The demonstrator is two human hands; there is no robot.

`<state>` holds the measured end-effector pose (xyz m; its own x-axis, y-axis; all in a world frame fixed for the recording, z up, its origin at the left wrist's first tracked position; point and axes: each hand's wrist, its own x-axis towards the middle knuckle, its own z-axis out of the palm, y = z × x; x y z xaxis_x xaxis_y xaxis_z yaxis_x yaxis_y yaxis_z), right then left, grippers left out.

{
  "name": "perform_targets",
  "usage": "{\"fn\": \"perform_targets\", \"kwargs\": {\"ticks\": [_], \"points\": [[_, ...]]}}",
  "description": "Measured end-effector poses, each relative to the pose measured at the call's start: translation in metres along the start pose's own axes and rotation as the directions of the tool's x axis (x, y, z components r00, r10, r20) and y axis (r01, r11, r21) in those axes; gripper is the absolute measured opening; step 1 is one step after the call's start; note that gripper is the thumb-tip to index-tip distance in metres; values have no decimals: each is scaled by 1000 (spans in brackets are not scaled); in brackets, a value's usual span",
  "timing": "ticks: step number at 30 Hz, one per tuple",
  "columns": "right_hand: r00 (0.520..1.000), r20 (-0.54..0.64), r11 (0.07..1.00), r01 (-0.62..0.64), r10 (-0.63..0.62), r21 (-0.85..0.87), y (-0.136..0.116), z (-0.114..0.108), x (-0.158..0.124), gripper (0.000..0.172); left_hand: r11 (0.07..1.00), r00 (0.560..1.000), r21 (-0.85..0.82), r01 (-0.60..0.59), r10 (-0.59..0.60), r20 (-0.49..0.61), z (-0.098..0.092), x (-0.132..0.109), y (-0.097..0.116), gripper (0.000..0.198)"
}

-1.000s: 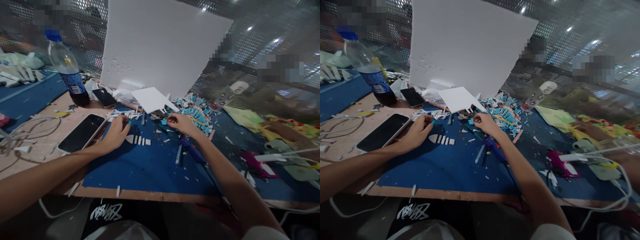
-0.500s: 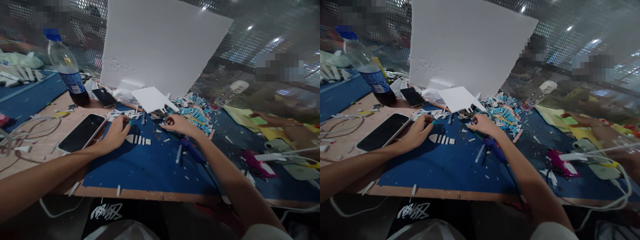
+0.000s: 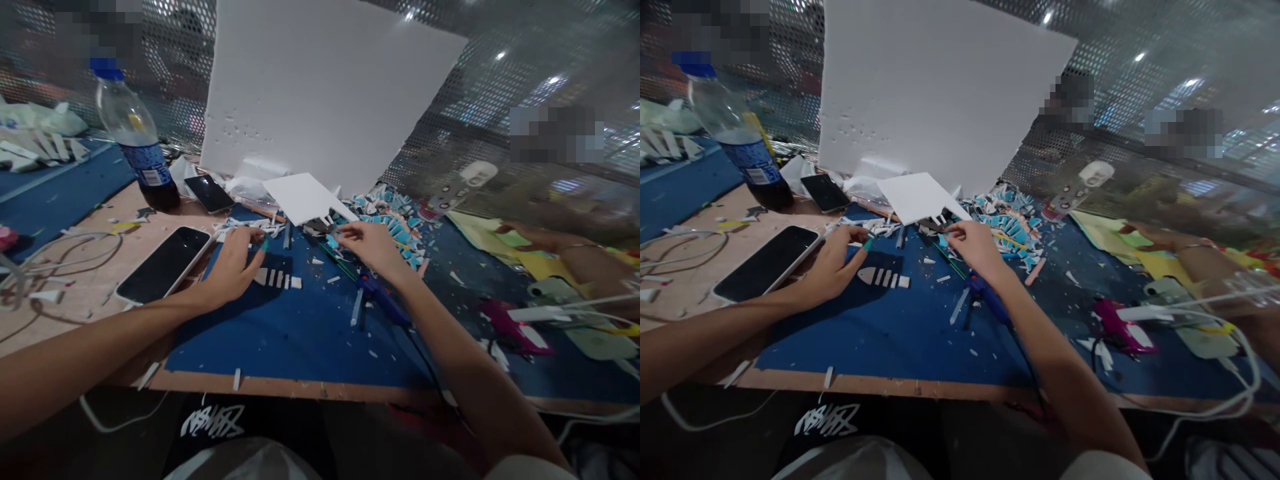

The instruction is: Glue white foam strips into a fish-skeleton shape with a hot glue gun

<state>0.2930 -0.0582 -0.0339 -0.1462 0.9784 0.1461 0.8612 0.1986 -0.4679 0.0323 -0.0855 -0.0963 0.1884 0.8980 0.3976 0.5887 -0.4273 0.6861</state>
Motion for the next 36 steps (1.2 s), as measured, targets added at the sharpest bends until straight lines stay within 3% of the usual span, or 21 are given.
{"fn": "perform_targets", "kwargs": {"ticks": [2, 4, 7, 11, 13, 15, 17, 20, 25, 31, 34, 36], "points": [[988, -65, 988, 146, -142, 55, -16, 5, -15, 22, 988, 999, -153, -11, 18, 48, 1, -4, 7, 30], [921, -164, 934, 358, -353, 3, -32, 11, -31, 21, 911, 986, -400, 105, -41, 164, 3, -9, 15, 38], [745, -220, 776, 601, -630, -190, -52, 21, -53, 29, 695, 924, -652, 304, -51, 378, 5, -14, 27, 49], [491, -99, 491, 790, -865, -367, -65, 27, -68, 31, 501, 880, -758, 418, -17, 474, 2, -18, 32, 53], [435, -66, 429, 832, -898, -351, -65, 27, -69, 31, 421, 867, -783, 458, -17, 498, 0, -18, 31, 46], [458, -109, 470, 843, -882, -262, -62, 25, -68, 33, 346, 863, -808, 476, -11, 504, -1, -17, 29, 40], [514, -179, 540, 827, -839, -155, -56, 24, -66, 36, 295, 866, -826, 479, -3, 501, 0, -16, 27, 33], [594, -234, 618, 786, -770, -38, -45, 24, -62, 35, 297, 854, -812, 502, -21, 520, 2, -14, 26, 34], [700, -264, 719, 694, -664, 36, -36, 32, -56, 29, 431, 862, -760, 487, -97, 498, 6, -11, 23, 34], [815, -100, 817, 576, -571, 23, -46, 23, -65, 40, 582, 918, -718, 382, -151, 366, 7, -8, 17, 25], [924, -63, 926, 375, -377, -41, -35, 3, -78, 61, 659, 939, -676, 330, -156, 305, 6, -8, 15, 24], [981, -21, 960, 183, -191, -211, -14, -7, -88, 74, 707, 946, -638, 306, -148, 290, 7, -8, 14, 26]]}}
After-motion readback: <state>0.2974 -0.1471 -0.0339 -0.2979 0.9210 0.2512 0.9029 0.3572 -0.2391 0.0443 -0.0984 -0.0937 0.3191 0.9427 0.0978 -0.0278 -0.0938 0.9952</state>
